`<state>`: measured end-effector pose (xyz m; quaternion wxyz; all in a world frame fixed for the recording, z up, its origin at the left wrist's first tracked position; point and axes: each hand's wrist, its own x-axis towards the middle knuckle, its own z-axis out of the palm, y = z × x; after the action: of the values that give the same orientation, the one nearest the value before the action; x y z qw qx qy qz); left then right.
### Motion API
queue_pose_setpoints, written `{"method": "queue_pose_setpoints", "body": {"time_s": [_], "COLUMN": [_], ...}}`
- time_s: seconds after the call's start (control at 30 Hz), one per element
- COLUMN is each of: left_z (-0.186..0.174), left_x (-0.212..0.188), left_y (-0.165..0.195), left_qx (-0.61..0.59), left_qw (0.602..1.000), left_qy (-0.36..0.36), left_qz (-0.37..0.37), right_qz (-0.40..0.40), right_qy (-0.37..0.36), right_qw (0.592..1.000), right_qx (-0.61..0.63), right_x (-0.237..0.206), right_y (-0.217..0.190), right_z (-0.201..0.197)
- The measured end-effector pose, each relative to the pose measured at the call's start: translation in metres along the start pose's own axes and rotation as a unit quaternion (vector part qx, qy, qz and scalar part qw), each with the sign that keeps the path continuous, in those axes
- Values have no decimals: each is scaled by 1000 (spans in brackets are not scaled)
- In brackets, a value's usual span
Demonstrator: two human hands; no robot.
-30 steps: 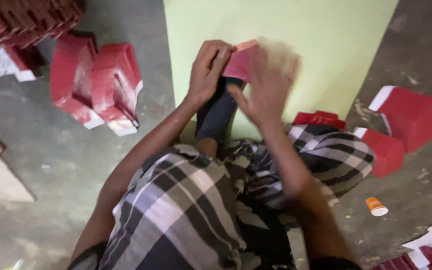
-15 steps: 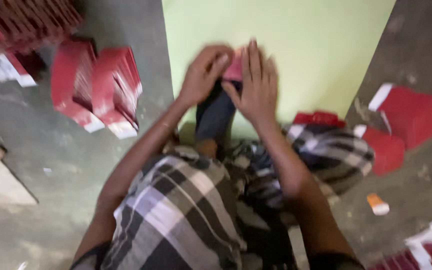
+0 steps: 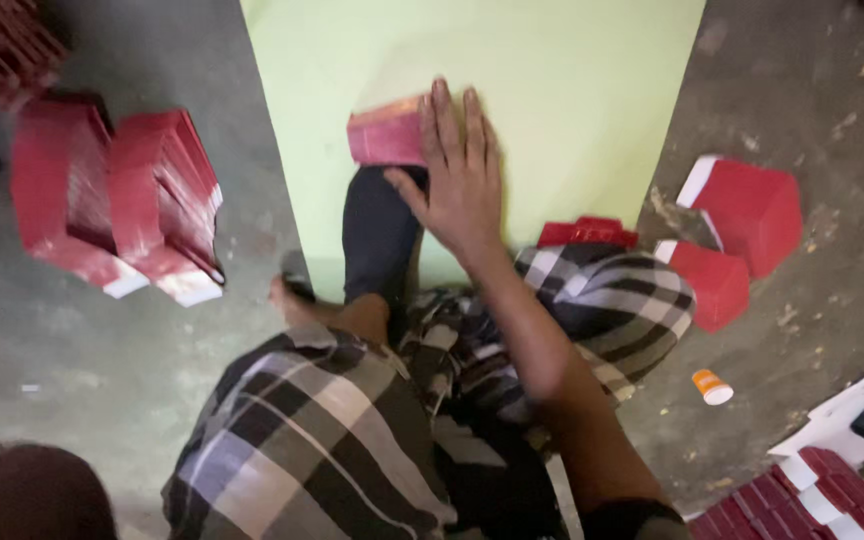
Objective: The person sits on the floor and repeatedly folds small red paper packets by hand. They apply pressure to the folds, stack the finished packets, and continue the process with new packets from a nearby pile.
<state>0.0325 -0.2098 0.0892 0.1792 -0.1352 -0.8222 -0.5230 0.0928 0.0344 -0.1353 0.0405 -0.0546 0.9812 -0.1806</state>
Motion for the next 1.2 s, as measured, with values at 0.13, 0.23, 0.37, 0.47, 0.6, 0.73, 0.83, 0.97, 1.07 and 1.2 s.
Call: {"method": "queue_pose_setpoints", "body": {"time_s": [0.13, 0.23, 0.37, 0.47, 0.6, 0.73, 0.83, 0.97, 1.07, 1.2], "left_z": [23, 98, 133, 135, 146, 164, 166, 159, 153, 156], "left_x": [-1, -37, -84, -103, -112, -116, -106, -88, -77, -79], "left_y": [-38, -109, -166, -169, -160, -156, -158, -154, -157, -167], "left_qx": [-55, -37, -95, -151, -160, -182, -136, -145, -97, -104], "left_qw": [991, 952, 929, 931, 928, 914, 941, 933, 930, 931], "left_qy": [-111, -287, -270, -237, -201, -173, -196, -201, -245, -256], "left_qz": [-45, -97, -233, -232, -271, -319, -241, -263, -256, -237], "right_qz": [23, 59, 43, -14, 109, 56, 60, 25, 31, 49], "right_qy": [-30, -48, 190, 45, 107, 99, 117, -15, -30, 85], "right_qw": [999, 997, 978, 999, 911, 890, 958, 999, 999, 973], "right_qx": [8, 12, 80, 21, 383, 441, 254, -24, -1, 211], "right_x": [1, -22, -46, -38, -16, -10, -10, -13, -16, -5], "right_y": [-3, -2, 7, 22, 34, 20, 12, 13, 21, 30], "right_z": [-4, -7, -2, 11, 26, 30, 22, 11, 13, 26]}}
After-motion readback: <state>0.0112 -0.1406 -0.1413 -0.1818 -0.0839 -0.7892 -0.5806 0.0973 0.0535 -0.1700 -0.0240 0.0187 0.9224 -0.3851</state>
